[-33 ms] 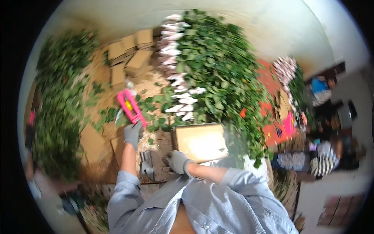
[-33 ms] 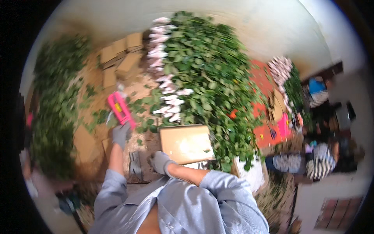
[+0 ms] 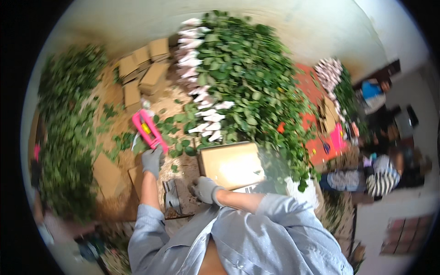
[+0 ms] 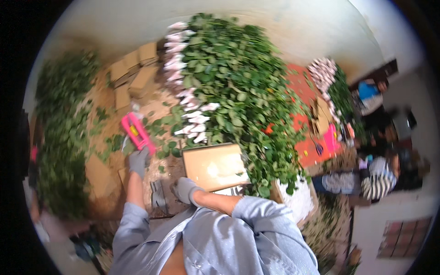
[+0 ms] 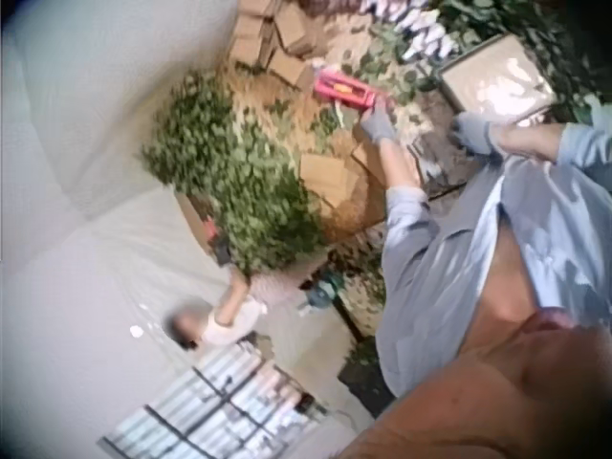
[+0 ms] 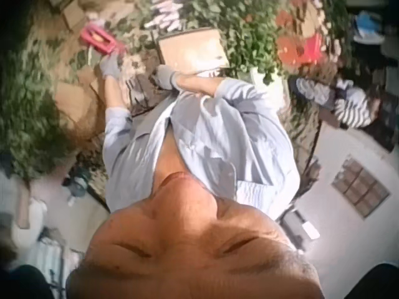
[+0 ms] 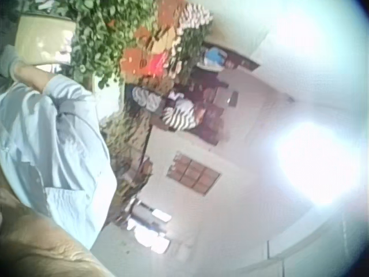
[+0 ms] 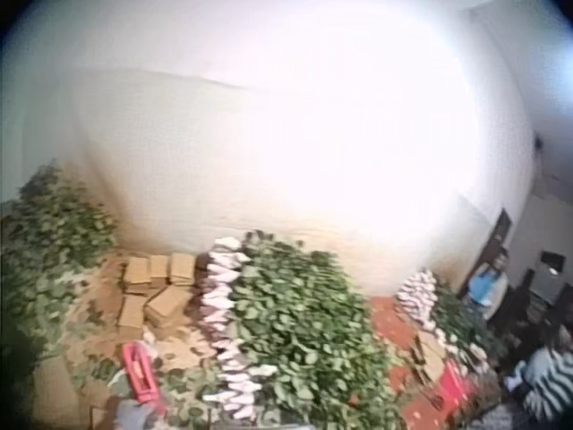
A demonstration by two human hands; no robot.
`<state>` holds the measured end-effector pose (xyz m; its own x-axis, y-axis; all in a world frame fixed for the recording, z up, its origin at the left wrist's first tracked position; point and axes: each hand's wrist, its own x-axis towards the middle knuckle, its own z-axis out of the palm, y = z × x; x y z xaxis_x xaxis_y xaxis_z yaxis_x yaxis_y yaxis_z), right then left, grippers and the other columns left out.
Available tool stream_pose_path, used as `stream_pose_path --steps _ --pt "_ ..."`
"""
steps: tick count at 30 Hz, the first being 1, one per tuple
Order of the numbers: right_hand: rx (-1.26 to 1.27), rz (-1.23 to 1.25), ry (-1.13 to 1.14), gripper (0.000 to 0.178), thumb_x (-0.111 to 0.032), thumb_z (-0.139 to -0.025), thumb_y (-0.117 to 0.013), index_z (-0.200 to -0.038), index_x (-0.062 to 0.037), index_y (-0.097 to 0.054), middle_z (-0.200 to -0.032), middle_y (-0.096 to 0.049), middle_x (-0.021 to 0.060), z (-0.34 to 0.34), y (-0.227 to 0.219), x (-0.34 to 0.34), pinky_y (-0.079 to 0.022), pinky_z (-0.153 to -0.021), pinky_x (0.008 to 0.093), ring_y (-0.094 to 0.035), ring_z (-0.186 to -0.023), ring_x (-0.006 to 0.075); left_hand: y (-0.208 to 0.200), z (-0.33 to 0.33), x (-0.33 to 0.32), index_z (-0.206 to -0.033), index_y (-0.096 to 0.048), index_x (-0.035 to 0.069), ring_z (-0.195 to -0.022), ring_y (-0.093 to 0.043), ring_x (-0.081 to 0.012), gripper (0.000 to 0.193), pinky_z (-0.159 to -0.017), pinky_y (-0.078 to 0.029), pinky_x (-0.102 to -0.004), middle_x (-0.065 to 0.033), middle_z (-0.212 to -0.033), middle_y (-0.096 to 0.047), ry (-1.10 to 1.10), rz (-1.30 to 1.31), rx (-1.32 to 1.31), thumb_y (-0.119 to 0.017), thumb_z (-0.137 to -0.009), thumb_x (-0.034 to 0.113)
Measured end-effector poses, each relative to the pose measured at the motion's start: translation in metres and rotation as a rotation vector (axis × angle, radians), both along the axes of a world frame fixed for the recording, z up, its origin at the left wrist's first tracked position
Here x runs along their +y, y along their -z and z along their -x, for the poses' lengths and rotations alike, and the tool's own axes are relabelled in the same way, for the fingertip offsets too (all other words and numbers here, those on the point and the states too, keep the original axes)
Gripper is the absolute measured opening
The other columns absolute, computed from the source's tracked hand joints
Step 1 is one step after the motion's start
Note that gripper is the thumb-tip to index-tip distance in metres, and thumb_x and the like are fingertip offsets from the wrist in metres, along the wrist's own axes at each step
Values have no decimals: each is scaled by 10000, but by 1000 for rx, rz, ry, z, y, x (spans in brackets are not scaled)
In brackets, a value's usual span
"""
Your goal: The person assembles small cardboard boxes, places white flowers with green leaves into them, and closes the boxes. They also handle a tray of pink roses and arrange greenery on the table. The workspace is cluttered with leaves and packaging materials.
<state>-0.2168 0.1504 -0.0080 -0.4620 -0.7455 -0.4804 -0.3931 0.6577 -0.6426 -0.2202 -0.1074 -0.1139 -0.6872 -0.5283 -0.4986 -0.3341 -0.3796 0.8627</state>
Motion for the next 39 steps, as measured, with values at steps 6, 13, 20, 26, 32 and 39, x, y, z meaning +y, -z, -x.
stream_pose_path --steps 6,13,20,26,32,39 --pt "58 71 49 374 -324 -1034 -520 -1009 -10 -722 -924 -718 243 2 19 -5 -561 -773 493 -713 -876 438 17 -3 -6 -841 -680 65 -545 -558 -98 225 -457 -402 -262 -24 -721 -647 139 320 -178 -723 -947 259" --pt "-428 446 559 415 -386 -1017 -542 -970 1 -686 -927 -705 158 17 -103 102 -554 -787 400 -702 -851 312 -98 43 65 -829 -674 49 -550 -529 -80 229 -472 -393 -251 -20 -725 -646 399 361 99 -707 -952 240" --pt "-467 736 909 375 -350 -1032 -563 -820 -44 -601 -728 -611 17 68 -148 207 -457 -516 259 -561 -553 88 -159 151 188 -862 -693 9 -544 -564 -86 251 -470 -437 -259 -10 -687 -635 835 426 80 -697 -920 253" --pt "-451 793 988 399 -394 -1052 -550 -856 -48 -584 -730 -592 3 96 -123 224 -444 -498 260 -534 -538 82 -101 219 257 -836 -774 11 -568 -635 -207 258 -573 -535 -357 -98 -703 -718 1201 614 -186 -706 -842 260" --pt "-528 688 991 384 -326 -1027 -522 -800 -24 -591 -645 -573 24 84 -108 241 -454 -507 276 -540 -522 103 -23 239 248 -1013 -789 115 -878 -712 -346 314 -764 -568 -405 -144 -1016 -766 1765 1046 -31 -669 -816 328" --pt "-331 527 936 497 -384 -1035 -525 -806 48 -613 -709 -626 214 47 -62 244 -500 -699 443 -646 -681 321 -49 221 263 -1068 -746 33 -993 -714 -377 495 -883 -554 -439 -219 -1016 -750 1466 1221 -262 -707 -756 416"
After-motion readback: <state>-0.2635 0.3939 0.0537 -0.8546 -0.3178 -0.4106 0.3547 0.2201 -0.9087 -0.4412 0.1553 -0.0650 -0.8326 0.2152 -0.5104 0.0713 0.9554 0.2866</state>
